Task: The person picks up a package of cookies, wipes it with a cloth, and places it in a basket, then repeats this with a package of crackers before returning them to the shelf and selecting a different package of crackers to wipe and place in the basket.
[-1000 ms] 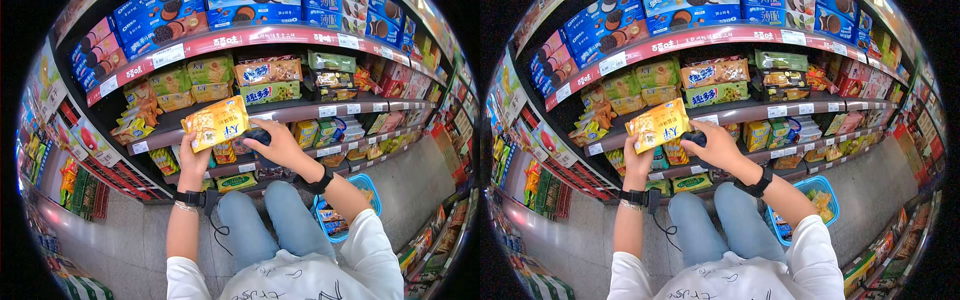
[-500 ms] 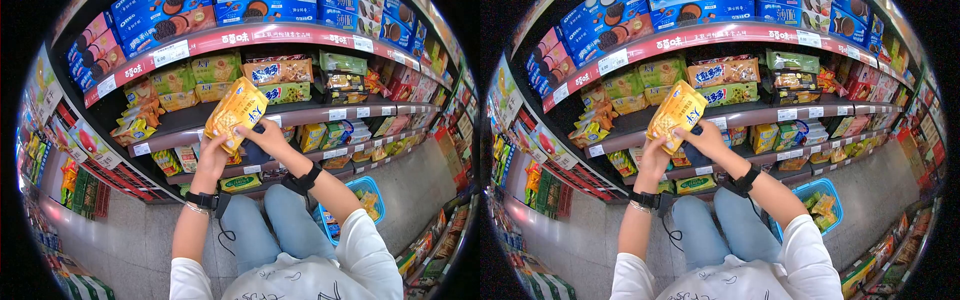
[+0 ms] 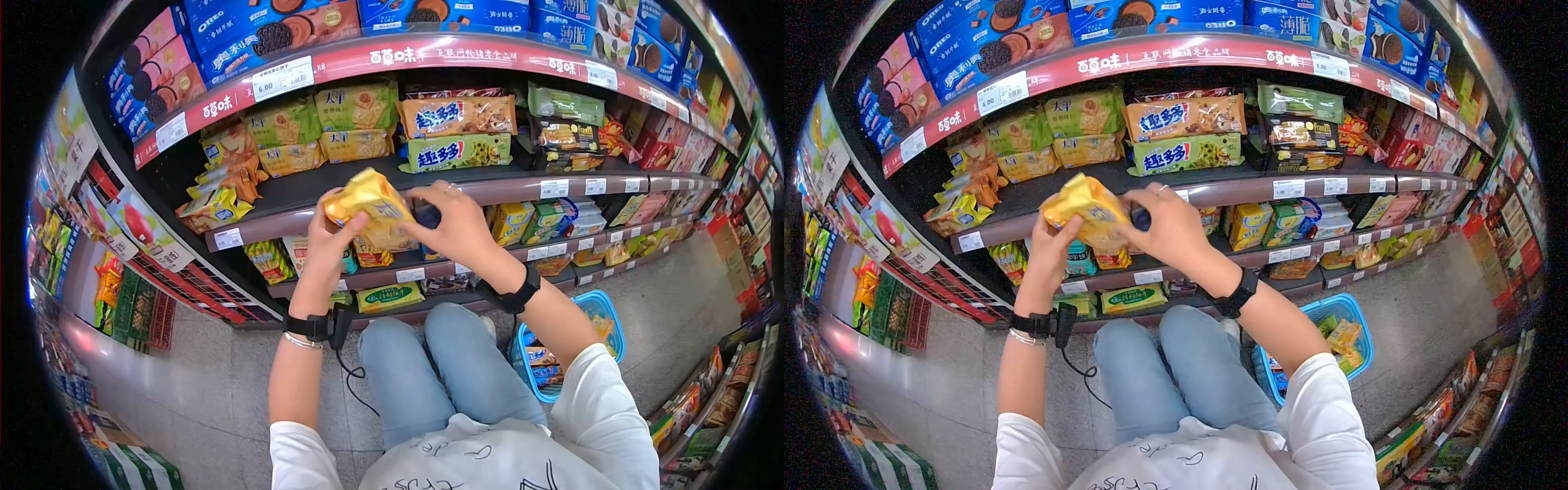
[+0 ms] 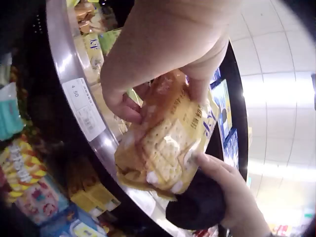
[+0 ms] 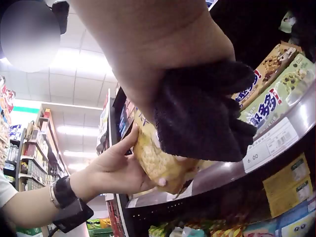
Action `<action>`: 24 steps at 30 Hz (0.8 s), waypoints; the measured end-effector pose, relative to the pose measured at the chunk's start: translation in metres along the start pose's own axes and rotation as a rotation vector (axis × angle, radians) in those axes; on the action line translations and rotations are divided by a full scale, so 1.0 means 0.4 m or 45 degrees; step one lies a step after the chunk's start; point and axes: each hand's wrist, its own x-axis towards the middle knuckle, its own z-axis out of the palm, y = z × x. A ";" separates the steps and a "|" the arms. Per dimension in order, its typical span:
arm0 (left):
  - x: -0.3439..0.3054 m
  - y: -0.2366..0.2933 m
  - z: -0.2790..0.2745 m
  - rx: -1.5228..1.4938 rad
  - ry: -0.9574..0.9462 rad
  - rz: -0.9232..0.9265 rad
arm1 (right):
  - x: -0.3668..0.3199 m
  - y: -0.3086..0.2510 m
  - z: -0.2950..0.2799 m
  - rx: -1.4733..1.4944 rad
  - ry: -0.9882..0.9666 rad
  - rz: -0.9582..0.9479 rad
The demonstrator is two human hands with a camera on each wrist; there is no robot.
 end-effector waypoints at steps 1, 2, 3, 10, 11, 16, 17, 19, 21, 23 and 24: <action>0.002 0.000 -0.001 -0.099 0.052 -0.038 | 0.001 0.001 -0.004 -0.005 0.037 0.038; 0.006 -0.001 -0.003 -0.199 0.105 -0.075 | 0.003 0.011 -0.001 0.032 0.112 0.036; 0.012 -0.003 -0.007 -0.286 0.107 -0.076 | 0.004 0.030 0.007 0.068 0.186 0.032; 0.075 -0.049 -0.021 -0.581 0.197 -0.012 | 0.018 0.063 0.076 0.513 0.003 0.195; 0.077 -0.049 -0.012 -0.553 0.209 -0.009 | 0.021 0.068 0.097 0.587 -0.012 0.207; 0.105 -0.061 -0.031 -0.223 0.253 0.046 | 0.043 0.086 0.158 0.818 -0.055 0.188; 0.119 -0.070 -0.051 -0.046 0.281 0.093 | 0.045 0.097 0.171 0.809 -0.060 0.196; 0.136 -0.058 -0.069 0.274 0.324 0.164 | 0.051 0.108 0.187 0.787 -0.034 0.182; 0.147 -0.038 -0.083 0.564 0.359 0.210 | 0.060 0.111 0.201 0.766 0.025 0.137; 0.158 -0.025 -0.088 0.653 0.395 0.194 | 0.066 0.111 0.205 0.810 -0.049 0.177; 0.163 -0.022 -0.090 0.698 0.412 0.186 | 0.071 0.100 0.200 0.833 -0.087 0.197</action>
